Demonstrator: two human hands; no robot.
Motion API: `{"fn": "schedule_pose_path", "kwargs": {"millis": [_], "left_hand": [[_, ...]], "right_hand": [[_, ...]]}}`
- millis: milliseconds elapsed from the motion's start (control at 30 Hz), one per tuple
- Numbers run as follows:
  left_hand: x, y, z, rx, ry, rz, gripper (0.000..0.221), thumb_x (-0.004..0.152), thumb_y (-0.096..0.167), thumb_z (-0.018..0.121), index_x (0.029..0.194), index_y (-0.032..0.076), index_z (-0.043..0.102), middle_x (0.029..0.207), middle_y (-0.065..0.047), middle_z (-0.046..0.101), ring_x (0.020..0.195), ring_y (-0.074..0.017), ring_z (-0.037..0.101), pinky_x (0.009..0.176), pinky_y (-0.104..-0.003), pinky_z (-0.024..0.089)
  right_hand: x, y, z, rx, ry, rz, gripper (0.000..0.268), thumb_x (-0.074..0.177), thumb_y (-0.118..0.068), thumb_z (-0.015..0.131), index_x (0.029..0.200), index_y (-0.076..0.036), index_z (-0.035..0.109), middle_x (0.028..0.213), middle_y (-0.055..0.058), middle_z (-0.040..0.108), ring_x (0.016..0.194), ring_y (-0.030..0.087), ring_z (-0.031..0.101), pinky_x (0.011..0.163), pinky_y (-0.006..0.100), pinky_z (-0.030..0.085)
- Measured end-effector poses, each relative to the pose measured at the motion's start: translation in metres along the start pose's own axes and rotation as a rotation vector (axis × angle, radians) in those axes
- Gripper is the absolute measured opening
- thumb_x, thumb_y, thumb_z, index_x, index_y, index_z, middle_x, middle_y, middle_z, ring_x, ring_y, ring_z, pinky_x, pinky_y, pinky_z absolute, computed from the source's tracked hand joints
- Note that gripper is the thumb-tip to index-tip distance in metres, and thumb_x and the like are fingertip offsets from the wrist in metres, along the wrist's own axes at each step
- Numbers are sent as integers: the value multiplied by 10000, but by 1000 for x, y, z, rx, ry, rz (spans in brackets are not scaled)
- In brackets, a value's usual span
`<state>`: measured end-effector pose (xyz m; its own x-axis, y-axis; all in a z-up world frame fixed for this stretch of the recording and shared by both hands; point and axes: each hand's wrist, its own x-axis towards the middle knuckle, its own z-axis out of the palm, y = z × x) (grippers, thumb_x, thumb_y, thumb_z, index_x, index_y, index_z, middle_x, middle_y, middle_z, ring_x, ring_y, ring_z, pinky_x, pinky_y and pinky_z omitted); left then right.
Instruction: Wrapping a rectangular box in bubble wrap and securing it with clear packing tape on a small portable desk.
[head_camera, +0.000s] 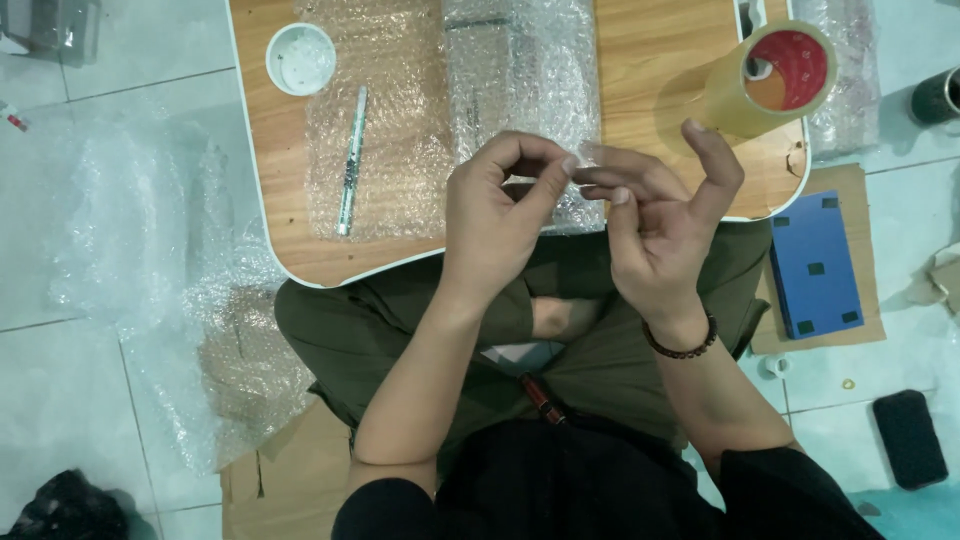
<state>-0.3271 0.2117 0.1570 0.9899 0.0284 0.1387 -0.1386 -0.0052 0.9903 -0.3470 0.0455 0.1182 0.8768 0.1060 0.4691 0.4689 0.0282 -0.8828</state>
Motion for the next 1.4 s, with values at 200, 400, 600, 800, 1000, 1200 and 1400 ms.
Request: {"fn": "schedule_pose_path", "kwargs": {"millis": [200,400,600,800,1000,1200,1400], "left_hand": [[23,8,-29,324,-118,-10,64,929,76,666,931,23,702,804,-50,719,684,-113,642,580,-225,531],[55,-27,-36,489,-306,-76,161,870,126,636,853,4,741,717,-38,703,598,-120,593,566,-258,511],[61,-36,-30,597,-340,-161,222,831,216,678,797,6,739,669,-47,695,549,-142,612,545,-280,531],[70,-32,-21,741,-373,-203,253,831,252,739,750,16,776,624,-63,694,503,-168,631,529,-318,526],[69,-36,-8,1011,-366,-221,258,781,289,777,763,31,782,712,-101,729,653,-272,714,648,-384,558],[74,-39,-9,1348,-360,-266,488,835,487,817,948,16,752,861,-142,741,682,-330,720,612,-419,561],[70,-30,-37,1049,-373,-188,278,764,255,871,783,7,747,750,-136,719,676,-303,691,706,-418,545]], "right_hand": [[27,19,-26,-481,-14,-13,344,1034,66,645,1369,17,584,1553,118,285,1326,296,577,1044,351,572],[56,48,-30,-600,-417,9,708,780,-208,897,1397,-54,585,1621,222,351,1537,406,304,1238,514,320],[48,64,-29,-581,-424,-64,1160,762,-218,932,1609,-53,157,1418,154,652,1401,327,574,1208,478,354],[49,63,-25,-543,-398,-55,1171,722,-110,941,1612,-83,180,1410,133,644,1388,314,578,1200,444,395],[49,64,-26,-536,-405,-86,1083,715,-78,918,1572,-68,256,1506,169,548,1389,330,566,1204,465,405],[48,64,-24,-541,-392,-95,1167,716,-68,929,1615,-91,186,1381,150,661,1341,316,617,1187,436,446],[45,62,-25,-521,-387,-92,1150,780,-190,955,1615,-102,170,1402,161,651,1370,324,603,1195,450,433]]}}
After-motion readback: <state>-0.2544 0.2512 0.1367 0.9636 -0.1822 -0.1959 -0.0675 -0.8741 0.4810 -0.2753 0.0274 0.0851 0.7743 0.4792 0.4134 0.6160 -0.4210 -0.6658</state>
